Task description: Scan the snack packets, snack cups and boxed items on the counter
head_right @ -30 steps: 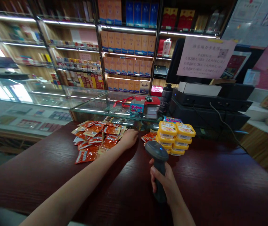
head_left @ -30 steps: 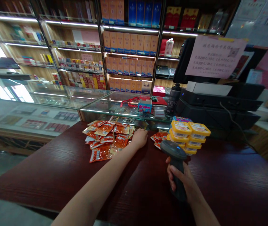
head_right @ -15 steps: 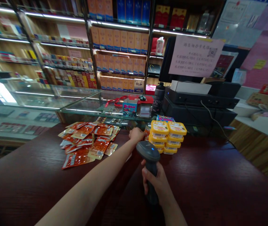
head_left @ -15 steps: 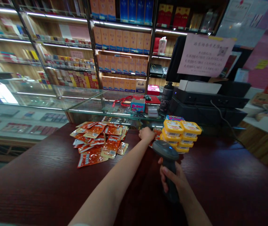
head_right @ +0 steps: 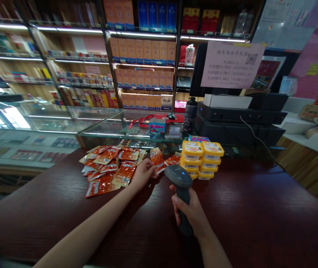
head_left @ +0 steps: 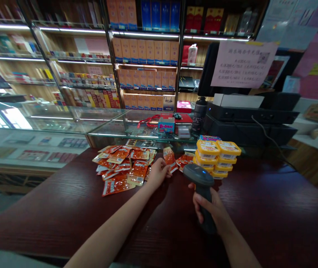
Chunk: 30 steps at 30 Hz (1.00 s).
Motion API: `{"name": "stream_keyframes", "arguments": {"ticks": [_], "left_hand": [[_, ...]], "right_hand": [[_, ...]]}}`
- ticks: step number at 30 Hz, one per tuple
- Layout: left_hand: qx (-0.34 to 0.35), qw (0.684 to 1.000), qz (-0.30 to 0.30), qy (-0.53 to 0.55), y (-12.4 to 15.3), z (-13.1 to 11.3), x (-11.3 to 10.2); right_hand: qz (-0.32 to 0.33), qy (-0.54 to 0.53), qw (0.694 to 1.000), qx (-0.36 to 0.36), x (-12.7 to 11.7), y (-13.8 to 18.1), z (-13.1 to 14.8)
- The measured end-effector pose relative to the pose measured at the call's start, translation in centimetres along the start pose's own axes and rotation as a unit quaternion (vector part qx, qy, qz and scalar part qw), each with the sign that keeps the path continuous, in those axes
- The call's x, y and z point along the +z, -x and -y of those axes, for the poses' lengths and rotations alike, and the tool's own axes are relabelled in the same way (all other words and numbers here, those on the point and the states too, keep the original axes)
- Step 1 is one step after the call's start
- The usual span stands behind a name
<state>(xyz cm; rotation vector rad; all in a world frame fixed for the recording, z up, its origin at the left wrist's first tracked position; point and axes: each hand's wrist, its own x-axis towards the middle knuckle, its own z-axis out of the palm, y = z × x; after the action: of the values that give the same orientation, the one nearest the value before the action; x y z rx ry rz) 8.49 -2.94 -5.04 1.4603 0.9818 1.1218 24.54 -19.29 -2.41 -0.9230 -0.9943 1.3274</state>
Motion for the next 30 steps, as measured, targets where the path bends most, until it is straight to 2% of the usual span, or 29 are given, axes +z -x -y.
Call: {"name": "stream_keyframes", "arguments": {"ticks": [3, 7, 16, 22, 30], "left_hand": [[0.040, 0.998, 0.016, -0.054, 1.1, 1.1, -0.6], [0.086, 0.987, 0.003, -0.135, 1.3, 1.3, -0.8], [0.100, 0.963, -0.012, -0.250, 1.9, 0.0, -0.6], [0.098, 0.963, 0.003, -0.250, 1.8, 0.6, -0.8], [0.118, 0.970, 0.013, -0.212, 2.2, 0.4, -0.8]], "right_hand": [[-0.009, 0.003, 1.000, 0.004, 0.1, 0.1, 0.0], [0.005, 0.012, 1.000, 0.005, -0.1, 0.1, 0.0], [0.033, 0.008, 0.999, -0.001, -0.3, 0.2, 0.0], [0.034, 0.001, 0.999, -0.004, -0.4, 0.3, -0.1], [0.001, 0.004, 1.000, -0.006, -0.4, 0.3, -0.1]]}}
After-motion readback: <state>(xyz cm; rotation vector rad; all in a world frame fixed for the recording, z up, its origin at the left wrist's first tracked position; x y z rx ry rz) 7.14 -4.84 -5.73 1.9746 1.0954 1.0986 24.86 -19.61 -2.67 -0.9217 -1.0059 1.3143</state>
